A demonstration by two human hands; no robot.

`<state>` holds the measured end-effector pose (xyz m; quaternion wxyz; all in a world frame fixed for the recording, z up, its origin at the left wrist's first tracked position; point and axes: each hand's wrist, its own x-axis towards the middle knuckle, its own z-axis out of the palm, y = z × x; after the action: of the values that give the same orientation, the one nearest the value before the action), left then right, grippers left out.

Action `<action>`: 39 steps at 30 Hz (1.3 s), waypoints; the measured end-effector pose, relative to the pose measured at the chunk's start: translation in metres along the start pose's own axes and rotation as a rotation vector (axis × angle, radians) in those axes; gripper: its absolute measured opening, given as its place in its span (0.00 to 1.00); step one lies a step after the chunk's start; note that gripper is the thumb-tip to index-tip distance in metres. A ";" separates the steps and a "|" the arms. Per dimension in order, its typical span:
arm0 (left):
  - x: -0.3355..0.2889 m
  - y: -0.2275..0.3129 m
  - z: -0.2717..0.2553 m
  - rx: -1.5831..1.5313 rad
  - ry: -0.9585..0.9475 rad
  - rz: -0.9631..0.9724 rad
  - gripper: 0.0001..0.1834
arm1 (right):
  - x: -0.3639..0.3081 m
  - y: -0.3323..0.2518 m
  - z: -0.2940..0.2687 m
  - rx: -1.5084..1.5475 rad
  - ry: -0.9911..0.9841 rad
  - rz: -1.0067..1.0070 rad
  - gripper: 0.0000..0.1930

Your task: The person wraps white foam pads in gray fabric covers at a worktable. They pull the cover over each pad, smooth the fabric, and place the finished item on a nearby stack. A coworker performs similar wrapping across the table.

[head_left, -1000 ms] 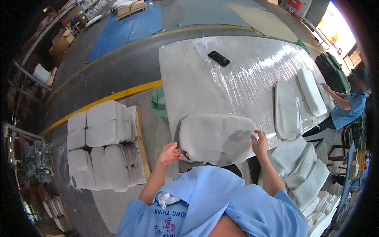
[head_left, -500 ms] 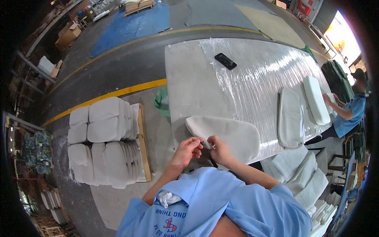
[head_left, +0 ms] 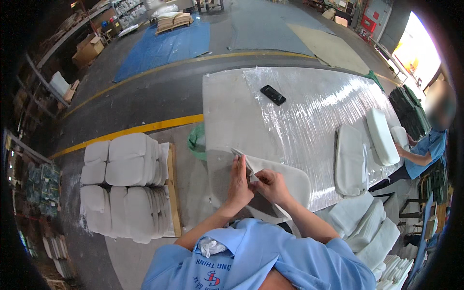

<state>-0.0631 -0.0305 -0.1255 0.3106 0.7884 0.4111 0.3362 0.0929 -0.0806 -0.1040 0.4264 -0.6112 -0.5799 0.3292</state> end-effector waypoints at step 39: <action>0.037 0.001 -0.057 -1.843 -0.270 -0.481 0.30 | -0.025 -0.087 0.006 0.241 0.033 -0.317 0.11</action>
<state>-0.0918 0.0130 -0.0818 0.9134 0.1612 0.0969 0.3611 0.0475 -0.1081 -0.0301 0.5523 -0.4619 -0.6184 0.3149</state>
